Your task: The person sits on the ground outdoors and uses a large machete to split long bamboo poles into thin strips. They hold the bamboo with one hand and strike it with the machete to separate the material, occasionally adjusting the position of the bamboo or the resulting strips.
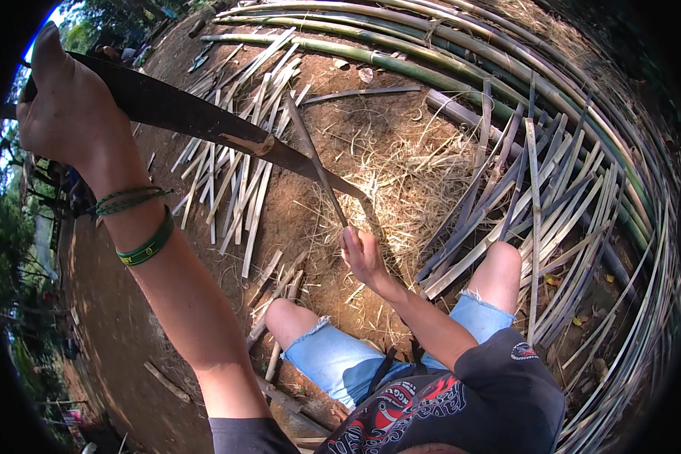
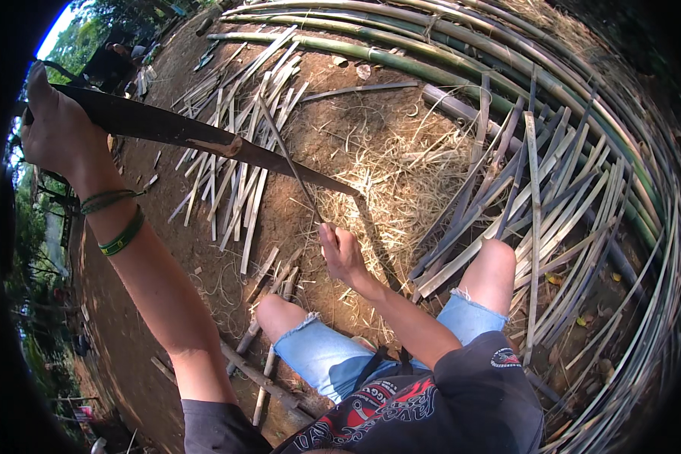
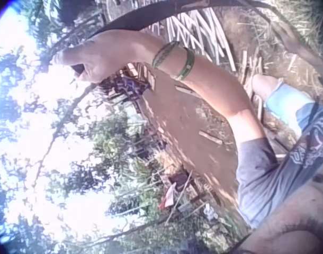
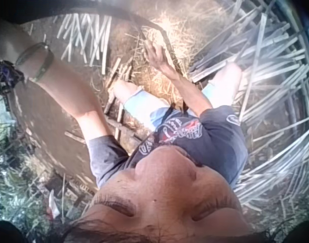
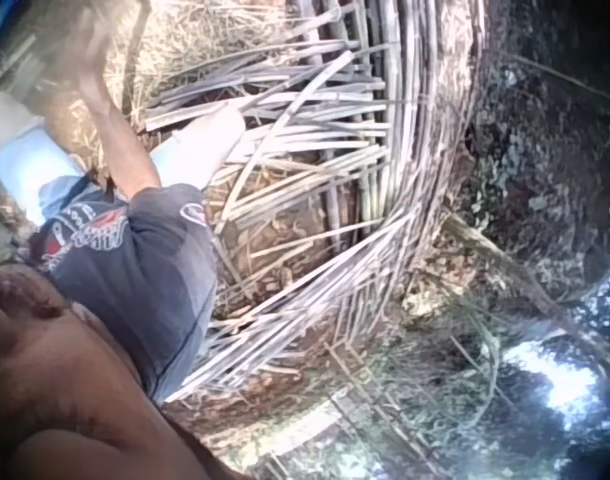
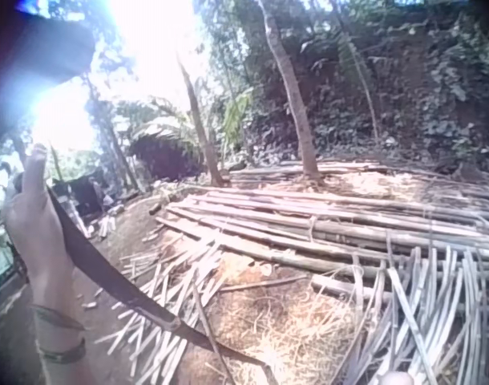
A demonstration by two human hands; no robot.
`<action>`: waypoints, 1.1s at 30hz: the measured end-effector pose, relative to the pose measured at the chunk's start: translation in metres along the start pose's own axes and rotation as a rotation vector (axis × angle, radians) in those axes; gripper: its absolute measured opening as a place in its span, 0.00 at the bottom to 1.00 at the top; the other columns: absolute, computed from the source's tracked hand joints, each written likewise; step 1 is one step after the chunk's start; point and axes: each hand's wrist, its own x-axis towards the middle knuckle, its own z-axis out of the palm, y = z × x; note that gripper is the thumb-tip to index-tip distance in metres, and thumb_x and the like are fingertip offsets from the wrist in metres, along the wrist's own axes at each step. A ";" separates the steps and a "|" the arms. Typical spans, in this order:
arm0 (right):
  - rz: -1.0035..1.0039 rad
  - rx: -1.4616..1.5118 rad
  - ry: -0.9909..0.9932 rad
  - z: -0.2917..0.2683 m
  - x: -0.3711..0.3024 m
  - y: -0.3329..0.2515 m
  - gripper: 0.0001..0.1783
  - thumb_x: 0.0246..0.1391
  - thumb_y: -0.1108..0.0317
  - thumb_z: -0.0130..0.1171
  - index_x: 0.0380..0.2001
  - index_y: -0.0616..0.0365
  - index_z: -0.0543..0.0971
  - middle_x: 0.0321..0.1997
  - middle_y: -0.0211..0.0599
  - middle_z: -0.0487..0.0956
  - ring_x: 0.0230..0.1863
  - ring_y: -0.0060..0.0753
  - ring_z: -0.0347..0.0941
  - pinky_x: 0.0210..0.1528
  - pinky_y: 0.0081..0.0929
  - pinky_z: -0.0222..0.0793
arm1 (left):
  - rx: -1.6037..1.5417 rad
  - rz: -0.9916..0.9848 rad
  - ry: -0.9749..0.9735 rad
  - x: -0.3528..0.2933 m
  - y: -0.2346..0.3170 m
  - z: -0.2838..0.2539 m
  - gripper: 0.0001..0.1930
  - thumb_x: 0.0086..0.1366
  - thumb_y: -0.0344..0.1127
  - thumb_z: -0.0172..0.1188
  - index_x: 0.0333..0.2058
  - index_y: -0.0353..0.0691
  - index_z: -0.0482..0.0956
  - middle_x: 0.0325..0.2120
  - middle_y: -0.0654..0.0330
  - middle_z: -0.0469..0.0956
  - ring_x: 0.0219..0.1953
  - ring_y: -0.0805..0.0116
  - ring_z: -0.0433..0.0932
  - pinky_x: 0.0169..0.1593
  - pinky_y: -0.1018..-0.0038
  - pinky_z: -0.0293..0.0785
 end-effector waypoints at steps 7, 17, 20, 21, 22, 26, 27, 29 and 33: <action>0.193 -0.199 0.188 -0.053 0.002 0.098 0.32 0.70 0.47 0.44 0.17 0.59 0.68 0.12 0.28 0.63 0.15 0.23 0.57 0.19 0.32 0.55 | 0.621 0.263 0.150 0.006 0.018 0.032 0.14 0.65 0.24 0.55 0.49 0.37 0.79 0.28 0.67 0.79 0.29 0.79 0.77 0.30 0.83 0.72; -0.051 -0.133 0.095 -0.016 0.011 0.005 0.33 0.70 0.46 0.42 0.17 0.60 0.66 0.11 0.31 0.61 0.14 0.26 0.57 0.19 0.35 0.54 | 0.948 0.485 0.118 0.006 0.017 0.032 0.13 0.68 0.26 0.49 0.46 0.33 0.81 0.33 0.58 0.81 0.25 0.74 0.78 0.32 0.77 0.75; 0.082 -0.070 0.019 -0.015 0.002 -0.026 0.33 0.70 0.47 0.43 0.16 0.62 0.66 0.10 0.33 0.60 0.14 0.25 0.57 0.20 0.36 0.56 | 0.434 0.001 0.315 -0.008 0.036 0.037 0.12 0.65 0.22 0.53 0.41 0.37 0.84 0.31 0.64 0.81 0.27 0.80 0.76 0.32 0.78 0.74; 0.075 -0.072 -0.010 -0.011 0.000 -0.045 0.33 0.70 0.48 0.43 0.15 0.62 0.66 0.10 0.32 0.60 0.14 0.25 0.57 0.20 0.36 0.56 | 0.393 -0.002 0.346 -0.010 0.039 0.036 0.12 0.65 0.22 0.52 0.42 0.38 0.84 0.32 0.65 0.82 0.27 0.81 0.76 0.32 0.78 0.73; 0.066 -0.079 -0.033 -0.009 -0.003 -0.064 0.33 0.70 0.48 0.43 0.15 0.62 0.66 0.10 0.32 0.59 0.14 0.25 0.57 0.20 0.35 0.56 | 0.512 0.105 0.280 -0.006 0.035 0.025 0.11 0.66 0.23 0.53 0.39 0.38 0.84 0.31 0.65 0.81 0.26 0.81 0.75 0.32 0.78 0.73; -0.136 0.015 -0.023 0.001 -0.016 -0.090 0.33 0.70 0.48 0.43 0.18 0.65 0.71 0.08 0.32 0.61 0.13 0.24 0.59 0.18 0.36 0.55 | 1.055 0.449 0.171 -0.013 0.053 0.031 0.11 0.65 0.21 0.50 0.38 0.38 0.82 0.32 0.63 0.82 0.25 0.75 0.78 0.33 0.74 0.76; -0.064 -0.045 0.013 -0.004 -0.015 -0.067 0.33 0.70 0.48 0.43 0.18 0.65 0.71 0.08 0.33 0.61 0.13 0.24 0.59 0.18 0.36 0.55 | 0.936 0.312 0.204 -0.014 0.054 0.035 0.11 0.65 0.21 0.50 0.39 0.38 0.81 0.32 0.63 0.83 0.25 0.73 0.79 0.34 0.73 0.76; 0.070 -0.166 0.061 -0.025 -0.008 -0.021 0.34 0.70 0.47 0.42 0.19 0.66 0.71 0.08 0.33 0.61 0.13 0.25 0.59 0.17 0.37 0.55 | 0.696 0.072 0.298 -0.016 0.064 0.045 0.12 0.64 0.20 0.49 0.40 0.39 0.80 0.31 0.62 0.83 0.24 0.70 0.80 0.35 0.72 0.77; 0.082 -0.129 -0.004 -0.025 -0.012 -0.040 0.33 0.70 0.44 0.41 0.16 0.58 0.65 0.10 0.29 0.58 0.14 0.24 0.53 0.17 0.35 0.48 | 1.014 0.574 0.247 -0.003 0.058 0.031 0.10 0.64 0.23 0.51 0.40 0.39 0.80 0.26 0.62 0.82 0.21 0.72 0.78 0.30 0.73 0.76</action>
